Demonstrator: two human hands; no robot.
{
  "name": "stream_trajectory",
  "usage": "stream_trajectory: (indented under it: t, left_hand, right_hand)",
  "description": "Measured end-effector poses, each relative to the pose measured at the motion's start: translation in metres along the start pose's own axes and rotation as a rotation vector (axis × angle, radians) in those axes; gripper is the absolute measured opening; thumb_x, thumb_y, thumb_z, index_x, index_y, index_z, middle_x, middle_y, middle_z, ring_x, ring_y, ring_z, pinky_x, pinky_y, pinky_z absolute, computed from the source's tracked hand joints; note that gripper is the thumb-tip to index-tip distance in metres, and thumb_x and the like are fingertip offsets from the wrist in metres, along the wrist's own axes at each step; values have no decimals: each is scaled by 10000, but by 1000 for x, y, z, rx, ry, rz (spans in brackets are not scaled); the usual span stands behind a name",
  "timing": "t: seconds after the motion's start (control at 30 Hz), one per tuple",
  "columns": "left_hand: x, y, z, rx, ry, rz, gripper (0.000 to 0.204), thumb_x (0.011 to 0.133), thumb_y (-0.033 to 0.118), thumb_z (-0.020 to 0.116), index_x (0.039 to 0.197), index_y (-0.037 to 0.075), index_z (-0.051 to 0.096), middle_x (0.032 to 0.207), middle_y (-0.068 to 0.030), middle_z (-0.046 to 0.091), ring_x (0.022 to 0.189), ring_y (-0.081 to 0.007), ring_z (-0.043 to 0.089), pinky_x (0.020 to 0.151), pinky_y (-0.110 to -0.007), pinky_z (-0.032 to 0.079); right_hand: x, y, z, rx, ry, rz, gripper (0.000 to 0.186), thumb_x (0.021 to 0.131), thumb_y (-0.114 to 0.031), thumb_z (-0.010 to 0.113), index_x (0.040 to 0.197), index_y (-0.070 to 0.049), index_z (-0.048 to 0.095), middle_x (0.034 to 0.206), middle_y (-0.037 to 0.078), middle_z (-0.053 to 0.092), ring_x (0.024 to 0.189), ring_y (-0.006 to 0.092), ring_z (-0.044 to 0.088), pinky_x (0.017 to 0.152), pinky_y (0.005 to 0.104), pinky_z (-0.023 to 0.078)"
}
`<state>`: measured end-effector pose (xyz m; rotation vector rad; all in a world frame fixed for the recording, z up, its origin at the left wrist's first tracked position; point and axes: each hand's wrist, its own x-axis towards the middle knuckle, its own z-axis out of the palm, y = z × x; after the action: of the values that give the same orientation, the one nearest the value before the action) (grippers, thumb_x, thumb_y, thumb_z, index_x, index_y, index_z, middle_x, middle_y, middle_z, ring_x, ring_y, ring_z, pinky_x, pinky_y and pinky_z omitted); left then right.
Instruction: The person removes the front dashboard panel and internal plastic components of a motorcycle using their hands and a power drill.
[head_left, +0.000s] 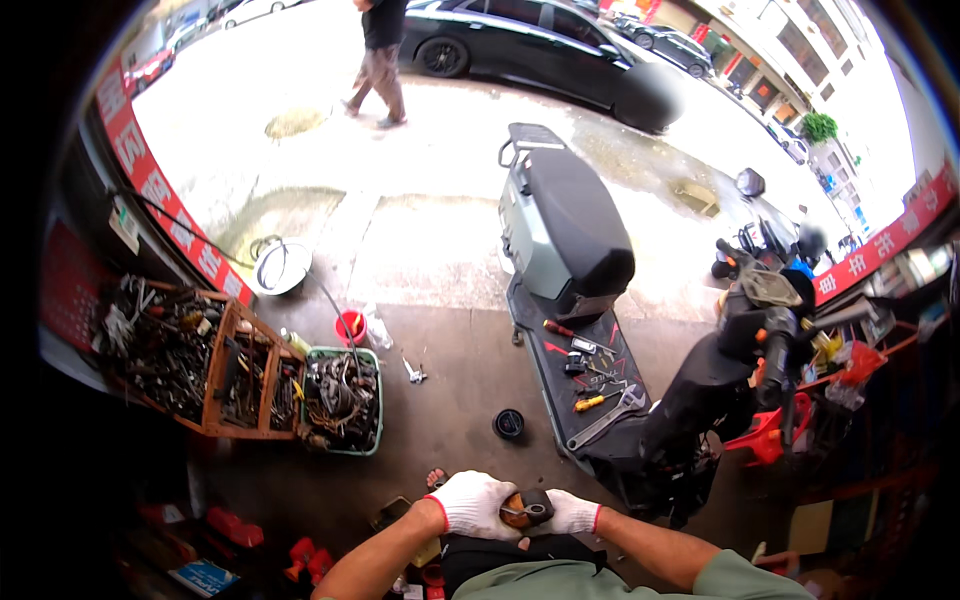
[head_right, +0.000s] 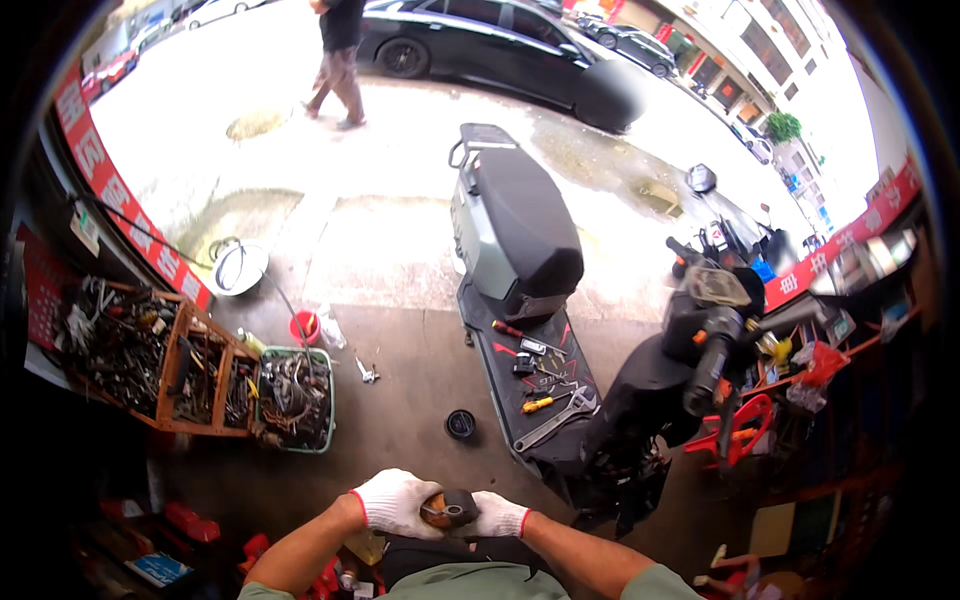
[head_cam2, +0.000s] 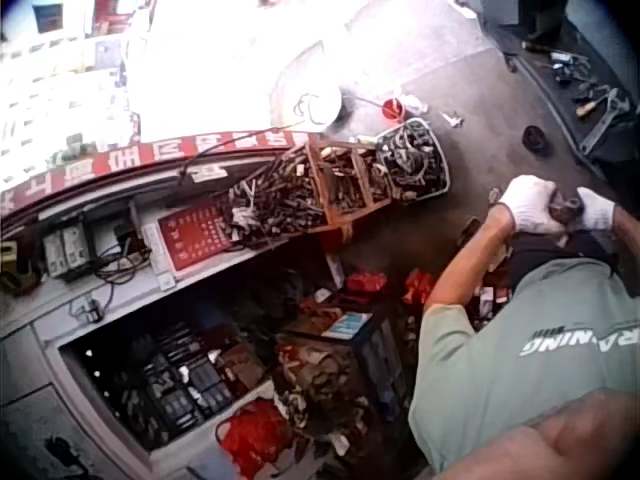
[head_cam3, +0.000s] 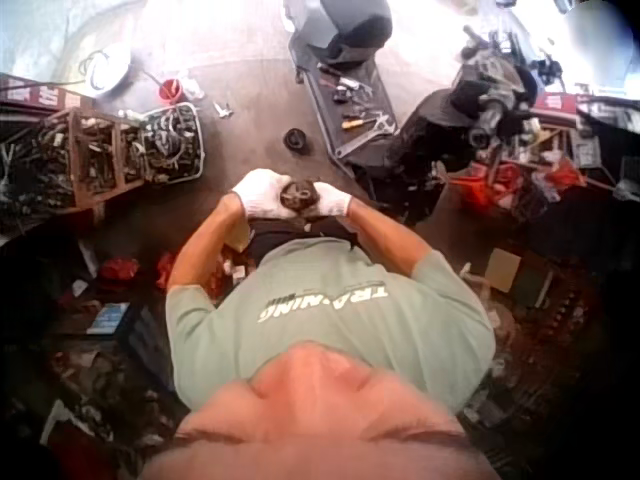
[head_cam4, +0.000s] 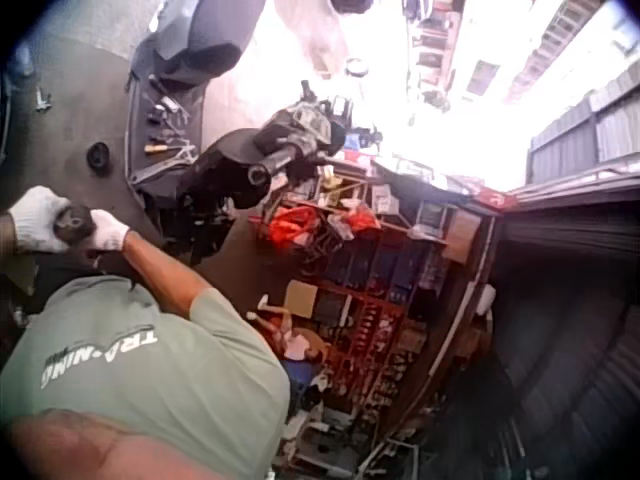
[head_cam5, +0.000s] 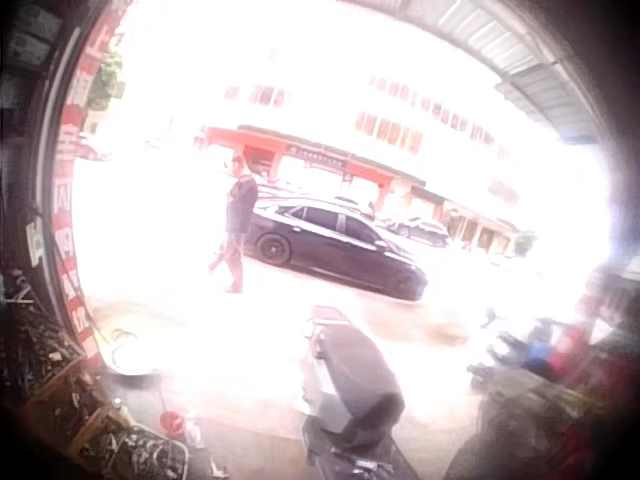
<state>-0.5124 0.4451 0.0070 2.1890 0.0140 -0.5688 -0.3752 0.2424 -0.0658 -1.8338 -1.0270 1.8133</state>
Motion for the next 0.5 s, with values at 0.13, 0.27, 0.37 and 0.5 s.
stream_trajectory:
  t: [0.13, 0.27, 0.37, 0.5]
  left_hand:
    - [16, 69, 3, -127, 65, -24, 590, 803, 422, 694, 1231, 22, 625, 1030, -211, 695, 924, -335, 687, 812, -384, 529]
    - [44, 101, 20, -218, 480, -58, 338, 891, 107, 633, 1214, 8, 637, 1037, -132, 709, 927, -138, 648, 823, -296, 515]
    - [70, 137, 54, -672, 509, -60, 300, 989, 199, 515, 1121, -21, 671, 918, -46, 685, 694, -46, 536, 626, -223, 448]
    - [136, 224, 101, -833, 390, -109, 386, 1027, 304, 441, 1100, 12, 681, 648, 44, 526, 479, -30, 387, 444, -174, 308]
  right_hand:
    - [-53, 49, 5, 382, 86, -214, 394, 826, -167, 719, 1200, -78, 632, 1053, 40, 693, 943, 141, 653, 820, 326, 525]
    - [-122, 115, -8, 302, 301, -466, 528, 797, -92, 757, 1291, -37, 580, 1198, 57, 660, 1101, 132, 594, 992, 307, 457]
    - [-200, 126, -15, 613, 478, -526, 581, 748, -10, 774, 1290, -38, 566, 1201, 51, 647, 1097, 140, 592, 996, 319, 463]
    - [-260, 191, -14, 889, 581, -585, 526, 758, 20, 757, 1252, -38, 585, 1139, 69, 669, 1021, 144, 629, 927, 316, 511]
